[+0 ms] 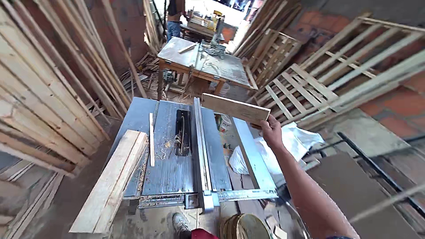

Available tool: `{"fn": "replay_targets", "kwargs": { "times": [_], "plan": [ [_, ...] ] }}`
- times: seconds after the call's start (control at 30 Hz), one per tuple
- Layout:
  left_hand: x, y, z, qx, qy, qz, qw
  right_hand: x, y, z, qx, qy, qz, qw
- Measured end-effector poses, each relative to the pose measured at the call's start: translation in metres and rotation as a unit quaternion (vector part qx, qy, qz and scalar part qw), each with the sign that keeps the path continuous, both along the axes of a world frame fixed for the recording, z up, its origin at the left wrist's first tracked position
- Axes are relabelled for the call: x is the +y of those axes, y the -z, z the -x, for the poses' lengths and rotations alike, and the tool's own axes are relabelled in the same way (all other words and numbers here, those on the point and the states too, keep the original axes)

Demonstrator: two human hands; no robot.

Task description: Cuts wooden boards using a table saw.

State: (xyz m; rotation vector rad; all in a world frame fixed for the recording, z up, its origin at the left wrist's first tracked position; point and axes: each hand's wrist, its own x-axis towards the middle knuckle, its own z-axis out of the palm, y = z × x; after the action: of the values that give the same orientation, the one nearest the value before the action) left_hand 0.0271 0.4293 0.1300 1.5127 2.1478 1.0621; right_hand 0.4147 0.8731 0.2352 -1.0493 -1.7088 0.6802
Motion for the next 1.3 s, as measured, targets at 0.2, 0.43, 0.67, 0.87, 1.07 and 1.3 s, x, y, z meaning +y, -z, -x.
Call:
{"fn": "replay_targets", "kwargs": {
  "times": [0.2,0.43,0.67,0.87,1.07,1.3],
  "plan": [
    [-0.049,0.001,0.074,0.186,-0.101,-0.191,0.958,-0.16,0.047,-0.039,-0.246,0.089,-0.129,0.957],
    [-0.006,0.02,0.089,0.123,-0.084,0.08,0.986,-0.264,0.177,0.001,-0.462,-0.127,-0.135,0.867],
    [0.021,0.003,0.083,0.112,-0.156,0.191,0.963,-0.274,0.198,0.017,-0.442,-0.074,-0.06,0.892],
    [0.004,-0.024,0.08,0.124,-0.176,0.159,0.964,-0.314,0.174,0.048,-0.258,-0.052,-0.078,0.962],
    [-0.029,-0.013,0.052,-0.047,-0.11,0.049,0.992,-0.334,0.173,0.137,0.057,-0.235,0.356,0.903],
    [-0.033,0.047,-0.068,-0.019,-0.008,0.012,1.0,-0.353,0.125,0.188,0.341,-0.178,0.56,0.734]
  ]
}}
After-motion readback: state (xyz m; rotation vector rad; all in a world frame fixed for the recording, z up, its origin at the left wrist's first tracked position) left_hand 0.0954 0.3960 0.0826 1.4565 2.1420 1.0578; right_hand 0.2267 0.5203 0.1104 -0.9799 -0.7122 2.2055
